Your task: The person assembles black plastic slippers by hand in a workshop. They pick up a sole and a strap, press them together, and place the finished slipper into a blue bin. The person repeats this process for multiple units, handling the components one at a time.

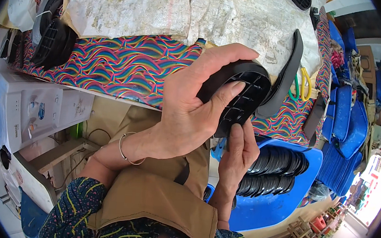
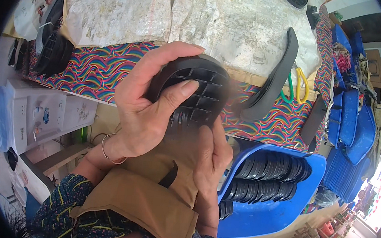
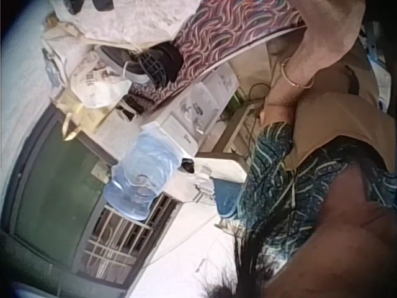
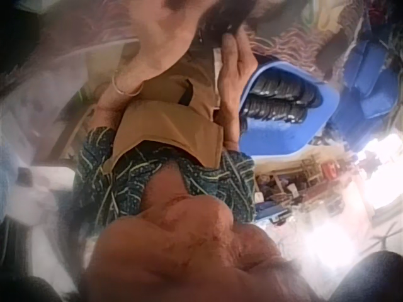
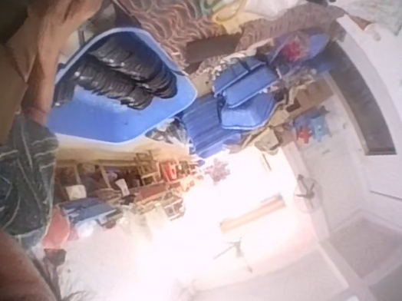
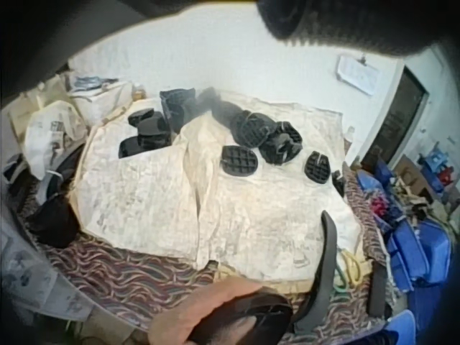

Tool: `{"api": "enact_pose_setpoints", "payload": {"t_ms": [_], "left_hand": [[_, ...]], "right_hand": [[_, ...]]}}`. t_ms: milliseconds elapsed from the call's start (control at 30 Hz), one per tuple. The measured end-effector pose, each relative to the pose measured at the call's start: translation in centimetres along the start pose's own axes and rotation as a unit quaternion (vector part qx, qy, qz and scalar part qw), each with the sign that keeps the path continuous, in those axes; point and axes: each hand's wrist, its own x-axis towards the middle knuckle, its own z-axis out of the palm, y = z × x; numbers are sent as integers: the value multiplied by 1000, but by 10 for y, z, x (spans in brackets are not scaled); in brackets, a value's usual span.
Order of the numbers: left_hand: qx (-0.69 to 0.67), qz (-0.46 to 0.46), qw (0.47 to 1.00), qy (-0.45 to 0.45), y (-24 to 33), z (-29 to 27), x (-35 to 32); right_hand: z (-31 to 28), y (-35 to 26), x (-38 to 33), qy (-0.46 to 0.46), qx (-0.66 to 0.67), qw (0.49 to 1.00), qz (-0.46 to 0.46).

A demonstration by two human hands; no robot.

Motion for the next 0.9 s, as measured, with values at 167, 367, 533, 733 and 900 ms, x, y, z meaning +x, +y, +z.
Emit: {"api": "enact_pose_setpoints", "payload": {"t_ms": [167, 367, 533, 733, 900], "left_hand": [[-21, -9, 1000, 10, -2, -1, -3], [20, 37, 999, 25, -2, -1, -6], [53, 65, 996, 10, 2, -2, -7], [55, 68, 995, 49, -3, 6, -11], [-70, -8, 994, 89, -7, 5, -7]], "right_hand": [[-4, 4, -9, -10, 16, 1000, 14], [-6, 1, -14, -27, 5, 999, 29], [-2, -3, -17, -31, -37, 999, -5], [10, -3, -13, -9, 111, 994, 22], [-12, 3, 1, -81, 329, 940, 37]]}}
